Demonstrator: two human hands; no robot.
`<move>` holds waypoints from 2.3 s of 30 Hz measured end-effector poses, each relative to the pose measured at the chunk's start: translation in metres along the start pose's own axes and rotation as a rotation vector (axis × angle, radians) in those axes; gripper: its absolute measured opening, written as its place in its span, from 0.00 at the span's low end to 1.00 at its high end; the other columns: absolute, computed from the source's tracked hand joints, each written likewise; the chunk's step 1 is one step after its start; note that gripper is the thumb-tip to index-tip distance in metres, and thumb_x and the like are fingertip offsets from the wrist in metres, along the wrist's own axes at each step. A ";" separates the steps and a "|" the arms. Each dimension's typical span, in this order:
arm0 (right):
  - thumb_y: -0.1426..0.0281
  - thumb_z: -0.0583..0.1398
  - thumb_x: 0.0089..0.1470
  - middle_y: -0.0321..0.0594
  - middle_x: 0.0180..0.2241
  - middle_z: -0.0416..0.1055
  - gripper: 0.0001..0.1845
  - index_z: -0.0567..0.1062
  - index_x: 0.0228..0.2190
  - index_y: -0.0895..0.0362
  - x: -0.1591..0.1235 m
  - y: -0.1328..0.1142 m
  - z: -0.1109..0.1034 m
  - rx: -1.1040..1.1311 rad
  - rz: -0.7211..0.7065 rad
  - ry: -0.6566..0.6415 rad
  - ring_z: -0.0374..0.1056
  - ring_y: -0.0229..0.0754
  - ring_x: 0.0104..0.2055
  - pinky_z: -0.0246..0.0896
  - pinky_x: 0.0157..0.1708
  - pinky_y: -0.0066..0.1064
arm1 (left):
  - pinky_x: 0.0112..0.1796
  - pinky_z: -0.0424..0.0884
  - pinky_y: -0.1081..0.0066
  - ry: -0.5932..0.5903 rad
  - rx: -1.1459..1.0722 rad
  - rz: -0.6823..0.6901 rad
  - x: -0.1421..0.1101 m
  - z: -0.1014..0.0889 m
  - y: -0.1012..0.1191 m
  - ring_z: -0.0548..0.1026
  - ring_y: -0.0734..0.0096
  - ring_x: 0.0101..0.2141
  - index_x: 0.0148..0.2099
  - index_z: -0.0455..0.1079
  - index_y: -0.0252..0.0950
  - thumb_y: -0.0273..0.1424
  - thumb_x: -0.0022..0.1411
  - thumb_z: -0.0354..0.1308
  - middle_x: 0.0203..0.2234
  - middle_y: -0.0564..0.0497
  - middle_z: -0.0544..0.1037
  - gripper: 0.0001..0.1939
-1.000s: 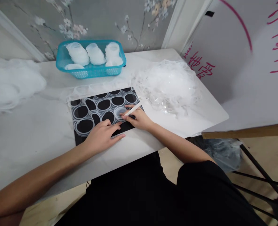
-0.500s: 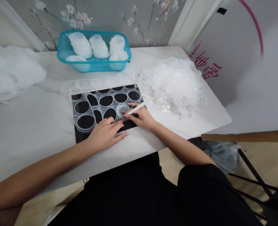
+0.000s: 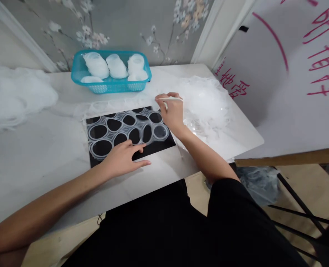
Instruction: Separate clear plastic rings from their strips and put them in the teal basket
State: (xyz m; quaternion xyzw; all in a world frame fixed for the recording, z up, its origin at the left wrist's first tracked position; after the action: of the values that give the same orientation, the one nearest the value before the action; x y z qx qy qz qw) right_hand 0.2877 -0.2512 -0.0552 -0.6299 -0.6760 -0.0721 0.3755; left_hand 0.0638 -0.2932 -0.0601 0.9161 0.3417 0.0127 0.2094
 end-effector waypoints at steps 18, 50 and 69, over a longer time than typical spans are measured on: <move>0.63 0.57 0.58 0.41 0.34 0.77 0.12 0.78 0.32 0.55 -0.084 0.003 -0.041 0.377 0.244 -0.149 0.72 0.45 0.40 0.66 0.43 0.38 | 0.41 0.65 0.62 0.172 0.362 0.374 0.004 0.016 0.031 0.70 0.60 0.43 0.46 0.71 0.32 0.47 0.66 0.47 0.54 0.45 0.72 0.24; 0.71 0.59 0.55 0.36 0.38 0.78 0.12 0.76 0.41 0.48 -0.089 0.013 -0.026 -0.138 -0.248 -0.242 0.62 0.52 0.54 0.50 0.54 0.50 | 0.31 0.66 0.66 0.045 -0.012 0.130 0.035 0.015 0.032 0.71 0.59 0.35 0.41 0.69 0.37 0.57 0.57 0.49 0.29 0.47 0.73 0.28; 0.64 0.57 0.58 0.43 0.41 0.77 0.11 0.78 0.37 0.52 -0.085 0.001 -0.045 0.422 0.034 -0.423 0.73 0.47 0.44 0.70 0.45 0.41 | 0.27 0.64 0.72 0.294 0.222 -0.033 -0.071 -0.031 -0.074 0.77 0.67 0.33 0.40 0.72 0.38 0.47 0.65 0.48 0.36 0.51 0.80 0.20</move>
State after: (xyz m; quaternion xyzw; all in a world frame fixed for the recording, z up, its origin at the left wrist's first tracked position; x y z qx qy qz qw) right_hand 0.3011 -0.3448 -0.0745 -0.5501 -0.7289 0.2089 0.3500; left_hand -0.0418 -0.2765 -0.0525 0.9161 0.3830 0.1052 0.0548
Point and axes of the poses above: each hand's wrist, its own x-axis towards the middle knuckle, its own z-axis out of the palm, y = z × x, the point moved 1 cm from there along x, towards the middle knuckle
